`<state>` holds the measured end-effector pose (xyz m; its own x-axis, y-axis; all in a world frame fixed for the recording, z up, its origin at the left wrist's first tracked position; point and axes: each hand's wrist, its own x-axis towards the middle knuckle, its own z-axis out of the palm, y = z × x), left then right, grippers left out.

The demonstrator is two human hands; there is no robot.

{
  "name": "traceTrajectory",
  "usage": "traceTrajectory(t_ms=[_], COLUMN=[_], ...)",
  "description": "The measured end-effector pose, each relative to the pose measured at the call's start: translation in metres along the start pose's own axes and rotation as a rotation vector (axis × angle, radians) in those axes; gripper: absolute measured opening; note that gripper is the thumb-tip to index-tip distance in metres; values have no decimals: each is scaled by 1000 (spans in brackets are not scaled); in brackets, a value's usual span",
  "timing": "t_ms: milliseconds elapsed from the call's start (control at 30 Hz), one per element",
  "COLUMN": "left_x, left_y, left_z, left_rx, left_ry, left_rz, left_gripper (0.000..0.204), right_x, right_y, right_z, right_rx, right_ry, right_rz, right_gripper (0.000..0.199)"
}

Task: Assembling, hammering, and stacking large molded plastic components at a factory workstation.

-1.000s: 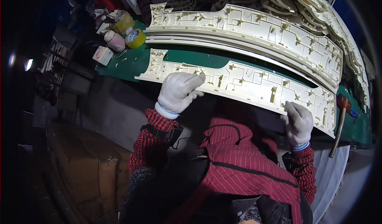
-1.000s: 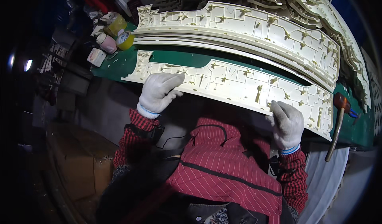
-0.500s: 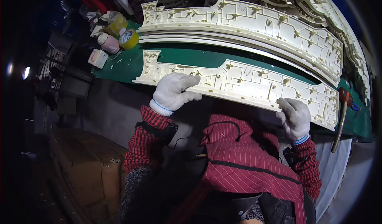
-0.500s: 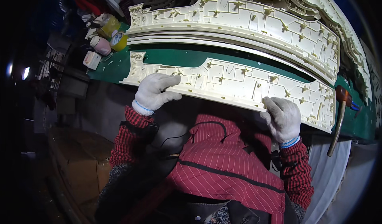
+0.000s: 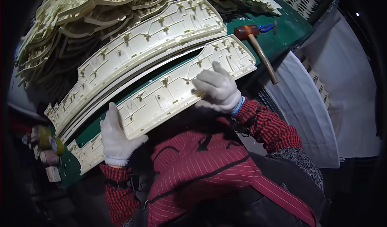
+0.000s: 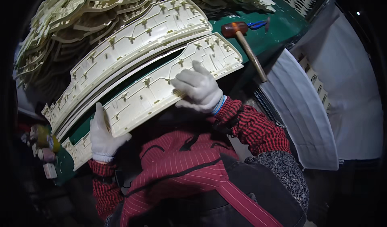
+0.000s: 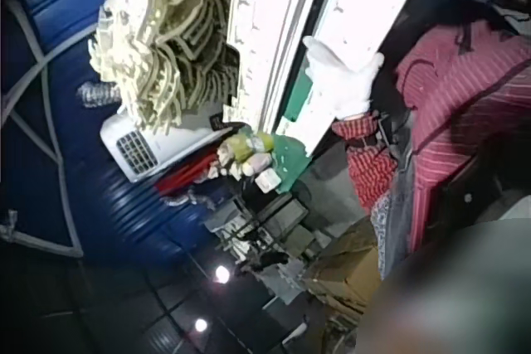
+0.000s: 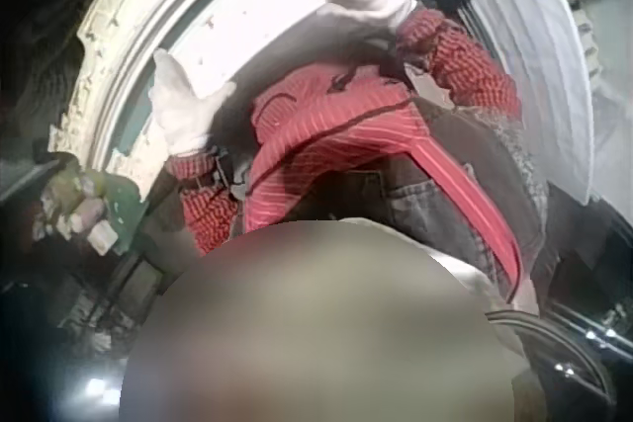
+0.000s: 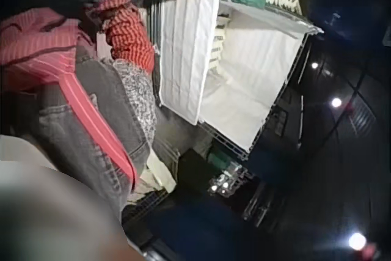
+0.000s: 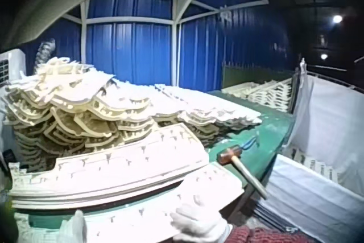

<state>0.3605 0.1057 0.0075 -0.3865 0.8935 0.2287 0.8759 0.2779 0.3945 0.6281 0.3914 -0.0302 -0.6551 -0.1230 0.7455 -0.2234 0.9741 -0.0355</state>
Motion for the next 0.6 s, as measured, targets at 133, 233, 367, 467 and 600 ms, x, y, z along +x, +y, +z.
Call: traceTrajectory(t_ms=[133,233,367,467,600], left_x=[-15,-10,-6,0,-3], left_y=[1,0,-8,1,2], left_z=[8,9,12,10,7], left_rx=[72,69,42,93,171], left_ry=[166,165,174,149,141], left_rz=[74,35,60,37,46], left_gripper=[133,132,133,133,133], right_x=[-54,-57,-49,-39,-47], right_y=[26,27,27,30,70], right_z=[-38,-34,-47,-65,-81], right_rx=[-433,-329,-282,43,441], right_ry=[-8,-35,-152,-166,396], right_rz=[316,368,442,671,1168], right_gripper=[69,79,76,71,53])
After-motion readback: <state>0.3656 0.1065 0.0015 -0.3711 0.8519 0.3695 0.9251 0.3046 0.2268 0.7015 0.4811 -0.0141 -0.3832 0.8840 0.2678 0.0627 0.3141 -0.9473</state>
